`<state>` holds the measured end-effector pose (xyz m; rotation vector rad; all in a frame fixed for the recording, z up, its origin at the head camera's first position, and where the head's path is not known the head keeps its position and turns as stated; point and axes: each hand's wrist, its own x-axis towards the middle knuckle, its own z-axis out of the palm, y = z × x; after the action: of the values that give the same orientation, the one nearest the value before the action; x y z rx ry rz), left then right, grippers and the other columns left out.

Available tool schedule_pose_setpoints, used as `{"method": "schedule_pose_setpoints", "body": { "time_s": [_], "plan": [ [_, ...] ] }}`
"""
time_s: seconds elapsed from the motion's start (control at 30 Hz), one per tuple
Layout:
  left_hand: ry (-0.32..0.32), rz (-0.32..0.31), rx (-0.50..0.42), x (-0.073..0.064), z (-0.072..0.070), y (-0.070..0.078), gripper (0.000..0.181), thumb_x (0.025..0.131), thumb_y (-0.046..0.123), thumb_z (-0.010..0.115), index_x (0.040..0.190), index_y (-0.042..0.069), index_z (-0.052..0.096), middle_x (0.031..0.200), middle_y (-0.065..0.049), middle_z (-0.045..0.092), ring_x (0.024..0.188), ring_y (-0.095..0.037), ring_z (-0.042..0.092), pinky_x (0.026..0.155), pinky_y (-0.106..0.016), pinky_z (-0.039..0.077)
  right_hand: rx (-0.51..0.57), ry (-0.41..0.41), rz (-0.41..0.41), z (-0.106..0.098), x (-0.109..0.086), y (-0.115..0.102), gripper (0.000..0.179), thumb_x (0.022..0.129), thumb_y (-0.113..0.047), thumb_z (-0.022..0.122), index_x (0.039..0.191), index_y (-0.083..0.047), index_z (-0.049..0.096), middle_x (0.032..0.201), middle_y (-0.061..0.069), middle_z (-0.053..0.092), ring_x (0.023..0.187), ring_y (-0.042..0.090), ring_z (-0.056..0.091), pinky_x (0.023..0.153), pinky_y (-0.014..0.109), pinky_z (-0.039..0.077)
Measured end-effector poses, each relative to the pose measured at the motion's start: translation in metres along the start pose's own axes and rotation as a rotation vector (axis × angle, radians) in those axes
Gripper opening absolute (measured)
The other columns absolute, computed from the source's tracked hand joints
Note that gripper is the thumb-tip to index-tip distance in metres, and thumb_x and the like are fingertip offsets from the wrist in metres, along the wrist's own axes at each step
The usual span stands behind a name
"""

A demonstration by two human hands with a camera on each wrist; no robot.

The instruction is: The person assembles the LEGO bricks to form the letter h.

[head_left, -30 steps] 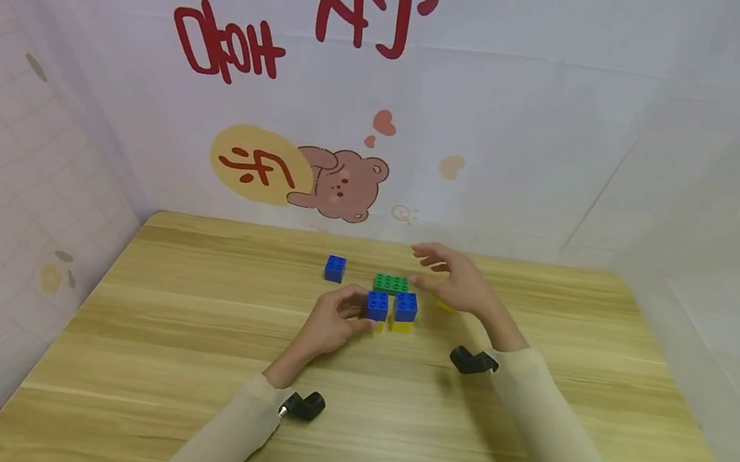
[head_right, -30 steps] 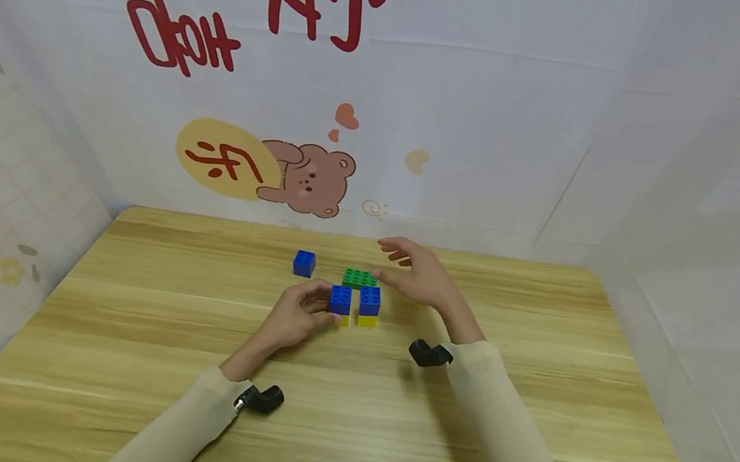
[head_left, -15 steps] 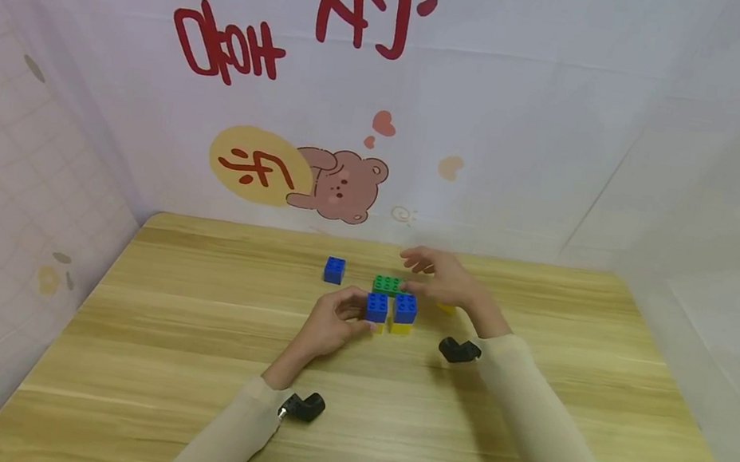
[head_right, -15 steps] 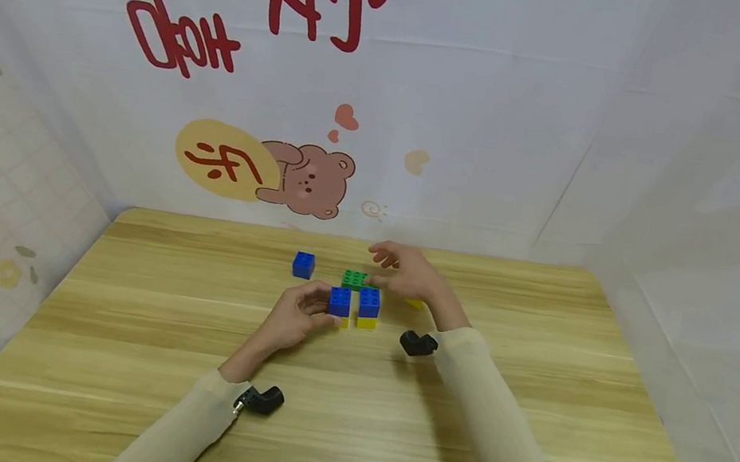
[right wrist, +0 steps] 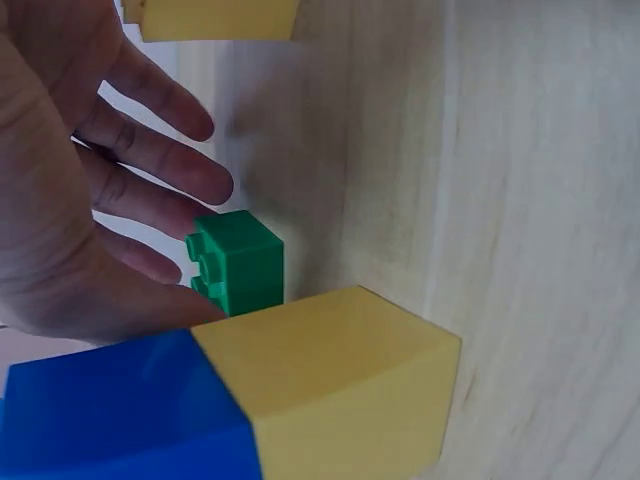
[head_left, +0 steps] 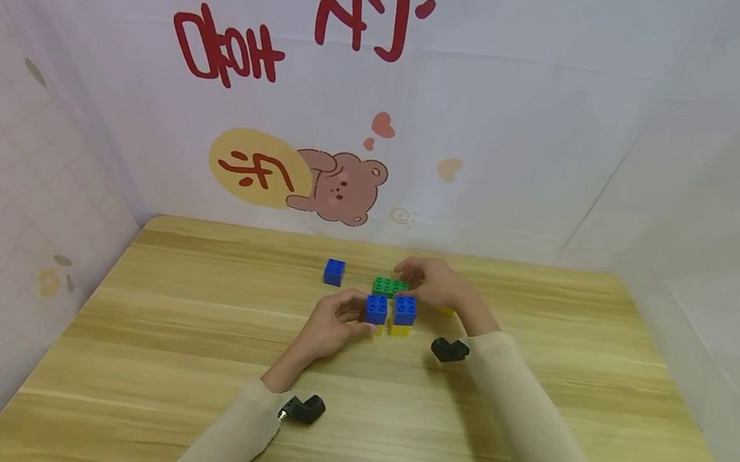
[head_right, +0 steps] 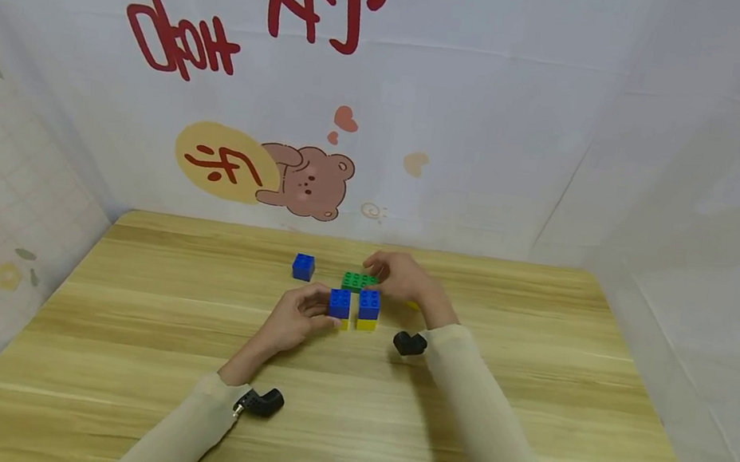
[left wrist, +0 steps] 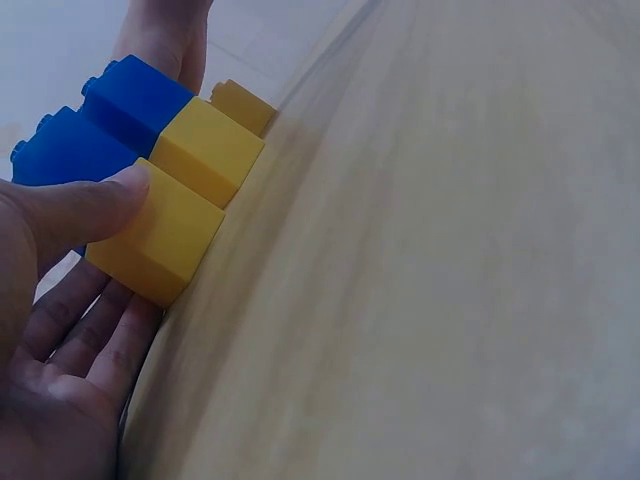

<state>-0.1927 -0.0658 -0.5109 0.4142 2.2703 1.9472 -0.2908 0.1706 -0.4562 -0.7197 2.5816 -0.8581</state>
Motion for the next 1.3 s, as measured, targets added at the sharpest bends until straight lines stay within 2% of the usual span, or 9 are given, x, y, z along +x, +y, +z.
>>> {"method": "schedule_pose_setpoints", "body": {
  "time_s": [0.2,0.4,0.73,1.0,1.17,1.3],
  "plan": [
    [0.0,-0.003,-0.017,0.001,0.002,0.001,0.039,0.087,0.001,0.08,0.123,0.008,0.068,0.124,-0.014,0.071,0.118,-0.028,0.069,0.105,-0.038,0.058,0.008,-0.009,0.012,0.002,0.004,0.003,0.039,0.092,-0.014,0.077,0.129,-0.01,0.068,0.118,0.008,0.074,0.102,0.023,0.069,0.095,0.041,0.061],
    [0.008,-0.016,-0.025,0.001,0.0,0.001,0.039,0.086,0.002,0.08,0.123,0.008,0.068,0.123,-0.015,0.071,0.118,-0.029,0.069,0.106,-0.042,0.057,-0.03,0.011,-0.007,0.004,0.007,0.002,0.033,0.092,-0.018,0.079,0.123,-0.009,0.073,0.12,0.007,0.074,0.103,0.022,0.069,0.095,0.04,0.061],
    [0.005,-0.009,-0.028,0.001,0.0,0.001,0.04,0.087,-0.001,0.079,0.125,0.006,0.068,0.123,-0.015,0.071,0.116,-0.028,0.069,0.103,-0.036,0.058,-0.075,0.028,-0.02,0.005,0.008,0.001,0.033,0.092,-0.019,0.078,0.123,-0.009,0.074,0.121,0.007,0.073,0.103,0.022,0.068,0.095,0.04,0.06],
    [0.004,0.015,-0.015,0.001,0.0,0.001,0.037,0.087,-0.001,0.078,0.123,0.004,0.068,0.121,-0.016,0.071,0.116,-0.027,0.069,0.103,-0.035,0.059,-0.018,0.084,-0.003,0.004,0.001,-0.004,0.032,0.092,-0.018,0.078,0.123,-0.009,0.073,0.12,0.009,0.074,0.104,0.025,0.071,0.094,0.044,0.061],
    [0.0,0.021,-0.015,0.0,-0.001,0.0,0.038,0.087,-0.002,0.078,0.123,0.004,0.067,0.121,-0.017,0.071,0.115,-0.027,0.069,0.103,-0.035,0.059,-0.026,0.115,0.008,0.003,-0.004,-0.006,0.032,0.093,-0.02,0.077,0.123,-0.01,0.073,0.122,0.009,0.074,0.114,0.029,0.069,0.1,0.049,0.058],
    [0.001,0.024,-0.01,-0.001,-0.002,-0.001,0.038,0.087,-0.001,0.078,0.123,0.003,0.067,0.121,-0.017,0.071,0.116,-0.028,0.069,0.103,-0.037,0.058,-0.044,0.154,0.005,0.003,-0.008,-0.006,0.032,0.092,-0.022,0.077,0.123,-0.013,0.074,0.122,0.008,0.074,0.114,0.032,0.068,0.101,0.051,0.057]
  ]
}}
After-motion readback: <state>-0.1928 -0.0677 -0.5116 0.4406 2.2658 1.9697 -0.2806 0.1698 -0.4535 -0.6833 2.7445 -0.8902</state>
